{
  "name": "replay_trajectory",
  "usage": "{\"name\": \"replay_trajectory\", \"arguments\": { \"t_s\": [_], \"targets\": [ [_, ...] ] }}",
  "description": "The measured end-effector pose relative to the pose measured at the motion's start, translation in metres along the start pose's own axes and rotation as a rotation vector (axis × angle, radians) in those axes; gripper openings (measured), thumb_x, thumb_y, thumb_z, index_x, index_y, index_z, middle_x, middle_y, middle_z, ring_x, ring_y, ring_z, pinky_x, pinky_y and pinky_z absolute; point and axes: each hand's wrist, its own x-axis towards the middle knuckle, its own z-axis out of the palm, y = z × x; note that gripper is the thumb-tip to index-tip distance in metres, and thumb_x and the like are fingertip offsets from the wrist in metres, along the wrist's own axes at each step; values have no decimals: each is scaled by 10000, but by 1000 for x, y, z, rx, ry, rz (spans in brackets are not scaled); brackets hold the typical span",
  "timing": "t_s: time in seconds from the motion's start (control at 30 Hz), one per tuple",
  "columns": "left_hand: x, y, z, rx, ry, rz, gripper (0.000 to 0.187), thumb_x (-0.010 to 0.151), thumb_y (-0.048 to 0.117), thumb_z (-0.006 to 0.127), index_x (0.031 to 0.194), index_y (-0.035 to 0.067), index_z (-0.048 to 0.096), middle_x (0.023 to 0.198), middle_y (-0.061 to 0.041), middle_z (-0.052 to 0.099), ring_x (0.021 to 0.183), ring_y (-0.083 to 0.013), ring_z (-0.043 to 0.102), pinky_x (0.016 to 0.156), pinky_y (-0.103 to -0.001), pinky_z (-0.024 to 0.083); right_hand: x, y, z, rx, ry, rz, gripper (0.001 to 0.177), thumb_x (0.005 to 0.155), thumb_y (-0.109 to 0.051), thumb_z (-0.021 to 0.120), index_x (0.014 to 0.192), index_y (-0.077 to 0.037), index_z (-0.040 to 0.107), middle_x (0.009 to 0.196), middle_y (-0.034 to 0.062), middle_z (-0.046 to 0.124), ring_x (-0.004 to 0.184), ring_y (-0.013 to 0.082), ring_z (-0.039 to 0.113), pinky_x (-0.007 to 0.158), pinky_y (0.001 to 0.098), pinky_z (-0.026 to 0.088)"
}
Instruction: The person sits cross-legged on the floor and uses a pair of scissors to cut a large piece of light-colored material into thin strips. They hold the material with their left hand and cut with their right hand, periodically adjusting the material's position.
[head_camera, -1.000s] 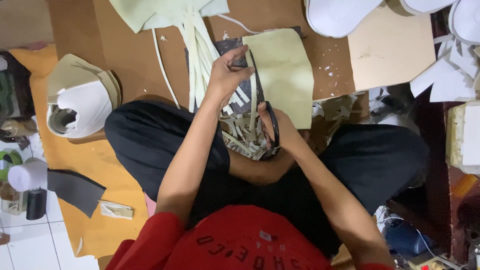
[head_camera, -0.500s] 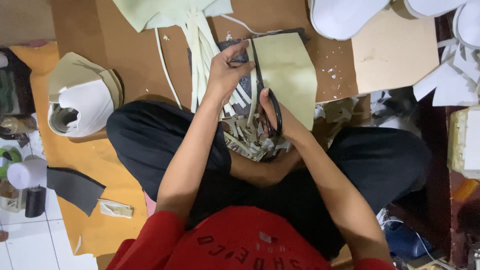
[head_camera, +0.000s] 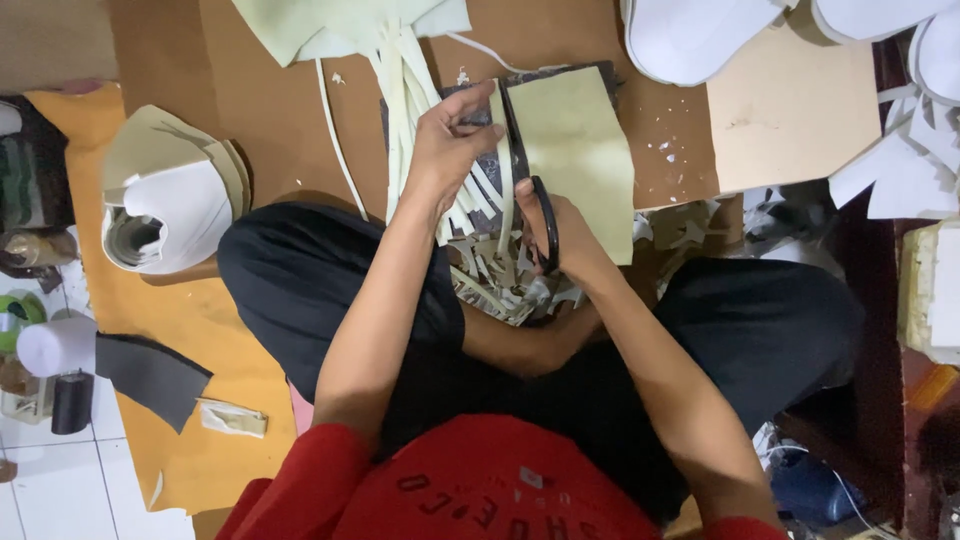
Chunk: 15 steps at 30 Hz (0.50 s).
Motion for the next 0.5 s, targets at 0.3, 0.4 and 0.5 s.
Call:
{"name": "replay_trajectory", "arguments": {
  "t_s": [0.3,0.4,0.5],
  "targets": [
    [-3,27,-29,606,337,588,336,827,-162,628,1048,91,629,1072,-79,712,881,-188,670,742,-283,516,-20,10,-22,57,147,-119,665,832,-770,371,926,-131,535,642,-5,439,494,139,464,458,298,474],
    [-21,24,-9,751,297,530,161,1000,-69,632,1063,71,683,1576,-309,292,1431,-563,417,1218,-598,404,-30,23,-36,-152,482,-79,444,902,-603,649,965,-164,649,860,12,681,856,152,649,778,305,452],
    [-47,17,20,812,429,689,158,980,-71,590,1084,-11,693,1276,-179,618,1219,-373,595,1099,-508,512,-24,56,-53,-381,747,-170,661,852,-638,799,1087,-88,518,989,112,704,923,381,702,711,510,527]
  ]
}}
